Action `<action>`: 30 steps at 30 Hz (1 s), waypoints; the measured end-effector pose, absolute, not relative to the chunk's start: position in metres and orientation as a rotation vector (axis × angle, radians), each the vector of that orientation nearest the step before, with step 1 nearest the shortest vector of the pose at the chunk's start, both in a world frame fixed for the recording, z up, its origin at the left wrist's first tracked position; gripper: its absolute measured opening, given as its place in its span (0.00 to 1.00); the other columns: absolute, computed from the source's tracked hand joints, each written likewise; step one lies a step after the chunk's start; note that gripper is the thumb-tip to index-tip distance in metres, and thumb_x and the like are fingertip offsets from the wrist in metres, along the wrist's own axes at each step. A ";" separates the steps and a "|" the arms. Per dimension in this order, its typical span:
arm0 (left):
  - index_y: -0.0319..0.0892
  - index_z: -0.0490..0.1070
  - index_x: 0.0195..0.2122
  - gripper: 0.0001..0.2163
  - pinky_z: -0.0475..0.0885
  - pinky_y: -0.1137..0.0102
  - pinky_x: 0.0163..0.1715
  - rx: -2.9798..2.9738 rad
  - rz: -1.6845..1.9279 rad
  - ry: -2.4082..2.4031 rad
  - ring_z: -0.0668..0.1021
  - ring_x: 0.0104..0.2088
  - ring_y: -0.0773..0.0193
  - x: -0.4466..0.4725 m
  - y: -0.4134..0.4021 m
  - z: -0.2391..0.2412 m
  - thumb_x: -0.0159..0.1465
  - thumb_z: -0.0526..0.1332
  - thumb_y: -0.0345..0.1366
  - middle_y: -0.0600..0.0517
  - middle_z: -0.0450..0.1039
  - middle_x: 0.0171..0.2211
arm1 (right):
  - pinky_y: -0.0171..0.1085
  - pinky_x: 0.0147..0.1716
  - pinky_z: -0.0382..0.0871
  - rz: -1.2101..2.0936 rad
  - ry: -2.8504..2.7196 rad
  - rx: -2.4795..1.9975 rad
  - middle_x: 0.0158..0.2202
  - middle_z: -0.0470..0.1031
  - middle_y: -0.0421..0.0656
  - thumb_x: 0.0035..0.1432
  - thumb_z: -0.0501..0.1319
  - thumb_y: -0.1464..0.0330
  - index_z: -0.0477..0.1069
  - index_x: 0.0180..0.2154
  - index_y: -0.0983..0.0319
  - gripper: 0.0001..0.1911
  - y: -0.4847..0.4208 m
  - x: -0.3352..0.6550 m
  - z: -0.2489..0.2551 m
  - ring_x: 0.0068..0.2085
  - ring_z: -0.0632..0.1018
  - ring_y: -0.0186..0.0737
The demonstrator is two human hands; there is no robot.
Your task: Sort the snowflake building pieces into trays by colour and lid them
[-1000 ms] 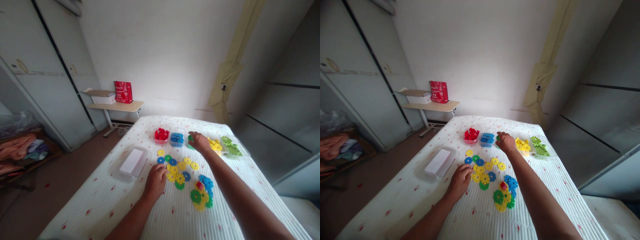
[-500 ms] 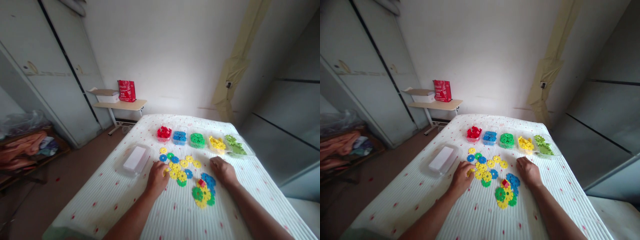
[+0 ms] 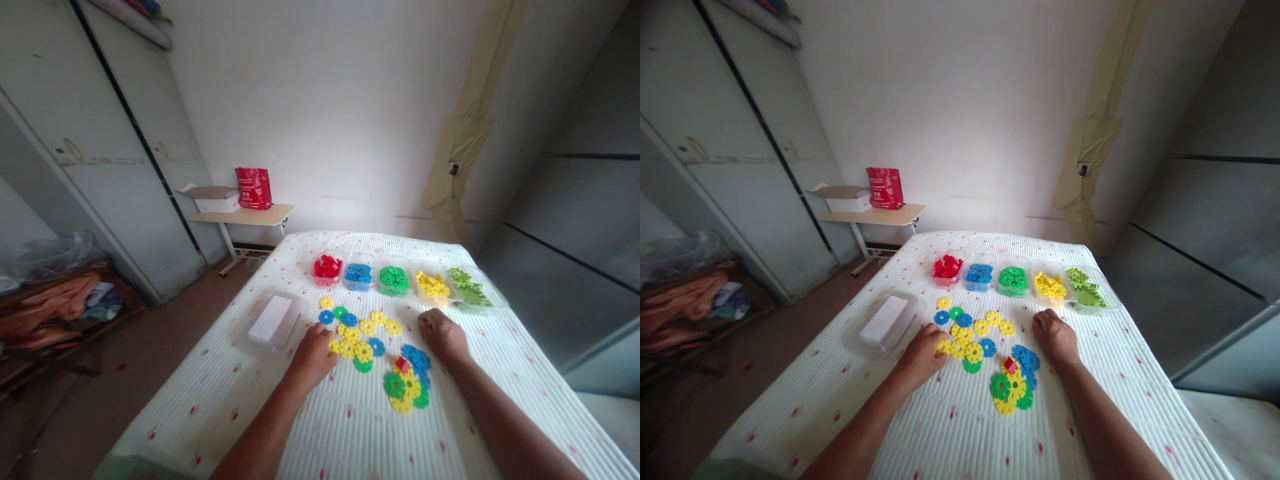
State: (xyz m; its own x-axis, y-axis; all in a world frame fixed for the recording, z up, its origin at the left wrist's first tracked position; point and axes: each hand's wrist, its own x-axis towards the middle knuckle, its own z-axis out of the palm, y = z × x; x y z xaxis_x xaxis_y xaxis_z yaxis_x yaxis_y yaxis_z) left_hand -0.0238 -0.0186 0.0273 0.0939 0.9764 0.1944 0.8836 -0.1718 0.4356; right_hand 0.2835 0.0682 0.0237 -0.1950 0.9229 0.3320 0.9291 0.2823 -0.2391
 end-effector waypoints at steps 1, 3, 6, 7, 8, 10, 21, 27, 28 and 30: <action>0.40 0.72 0.33 0.11 0.68 0.67 0.44 2.153 0.614 1.894 0.73 0.41 0.59 -0.024 -0.017 0.028 0.48 0.59 0.24 0.48 0.70 0.37 | 0.30 0.28 0.59 -0.023 -2.150 -1.668 0.34 0.72 0.42 0.58 0.49 0.66 0.71 0.30 0.60 0.13 0.069 0.284 0.023 0.33 0.73 0.35; 0.40 0.71 0.31 0.09 0.68 0.68 0.41 2.124 0.522 1.926 0.74 0.39 0.60 -0.025 -0.011 0.033 0.48 0.59 0.25 0.49 0.71 0.35 | 0.30 0.27 0.58 -0.034 -2.142 -1.664 0.34 0.72 0.42 0.57 0.50 0.66 0.71 0.30 0.60 0.12 0.070 0.284 0.022 0.33 0.73 0.34; 0.40 0.72 0.32 0.07 0.68 0.71 0.39 2.090 0.466 2.021 0.75 0.38 0.62 -0.030 0.004 0.049 0.51 0.59 0.30 0.49 0.73 0.35 | 0.30 0.26 0.56 -0.046 -2.128 -1.652 0.33 0.72 0.41 0.57 0.51 0.66 0.72 0.30 0.60 0.12 0.071 0.285 0.020 0.32 0.72 0.33; 0.41 0.72 0.34 0.08 0.68 0.72 0.40 2.093 0.479 2.070 0.75 0.39 0.62 -0.032 0.011 0.056 0.53 0.59 0.31 0.49 0.73 0.36 | 0.30 0.25 0.56 -0.049 -2.127 -1.651 0.33 0.71 0.41 0.57 0.51 0.66 0.72 0.30 0.60 0.12 0.071 0.285 0.019 0.31 0.72 0.33; 0.41 0.72 0.36 0.09 0.67 0.72 0.41 2.101 0.495 2.123 0.75 0.40 0.62 -0.033 0.018 0.063 0.54 0.58 0.33 0.49 0.73 0.37 | 0.30 0.25 0.56 -0.052 -2.128 -1.653 0.33 0.71 0.41 0.57 0.51 0.66 0.71 0.30 0.60 0.12 0.071 0.285 0.019 0.31 0.72 0.33; 0.42 0.71 0.40 0.11 0.67 0.72 0.41 2.115 0.477 2.238 0.74 0.42 0.62 -0.033 0.031 0.073 0.57 0.56 0.36 0.49 0.73 0.39 | 0.30 0.25 0.56 -0.056 -2.130 -1.659 0.33 0.71 0.42 0.57 0.50 0.66 0.71 0.30 0.60 0.12 0.071 0.284 0.019 0.31 0.72 0.33; 0.37 0.72 0.39 0.10 0.69 0.67 0.40 2.048 0.254 2.375 0.75 0.42 0.55 -0.019 0.073 0.054 0.58 0.55 0.31 0.41 0.74 0.38 | 0.30 0.26 0.55 -0.053 -2.133 -1.686 0.33 0.71 0.41 0.58 0.50 0.67 0.71 0.30 0.60 0.12 0.072 0.284 0.018 0.30 0.71 0.32; 0.37 0.71 0.42 0.14 0.69 0.65 0.39 2.028 0.307 2.353 0.76 0.41 0.53 -0.018 0.077 0.060 0.55 0.57 0.30 0.40 0.75 0.37 | 0.30 0.25 0.55 -0.033 -2.122 -1.705 0.33 0.71 0.41 0.58 0.50 0.68 0.71 0.30 0.60 0.12 0.073 0.284 0.020 0.30 0.71 0.31; 0.37 0.70 0.44 0.15 0.69 0.65 0.40 2.038 0.333 2.334 0.76 0.41 0.54 -0.016 0.076 0.062 0.54 0.57 0.31 0.41 0.75 0.37 | 0.30 0.25 0.55 -0.028 -2.118 -1.708 0.33 0.71 0.41 0.58 0.50 0.68 0.71 0.30 0.60 0.12 0.072 0.283 0.020 0.30 0.71 0.31; 0.39 0.69 0.46 0.16 0.69 0.66 0.41 2.081 0.398 2.269 0.76 0.41 0.55 -0.007 0.073 0.064 0.54 0.57 0.32 0.43 0.75 0.38 | 0.30 0.26 0.56 -0.011 -2.101 -1.704 0.32 0.71 0.41 0.58 0.50 0.68 0.71 0.29 0.60 0.13 0.073 0.284 0.020 0.30 0.71 0.32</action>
State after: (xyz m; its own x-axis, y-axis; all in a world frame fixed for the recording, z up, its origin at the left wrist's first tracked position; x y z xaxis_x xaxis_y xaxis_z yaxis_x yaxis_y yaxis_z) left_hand -0.0068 0.0726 0.0643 -0.1011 0.9843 0.1447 0.9748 0.0689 0.2124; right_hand 0.2836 0.0728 0.0196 -0.1501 0.9307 0.3334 0.9342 0.2439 -0.2603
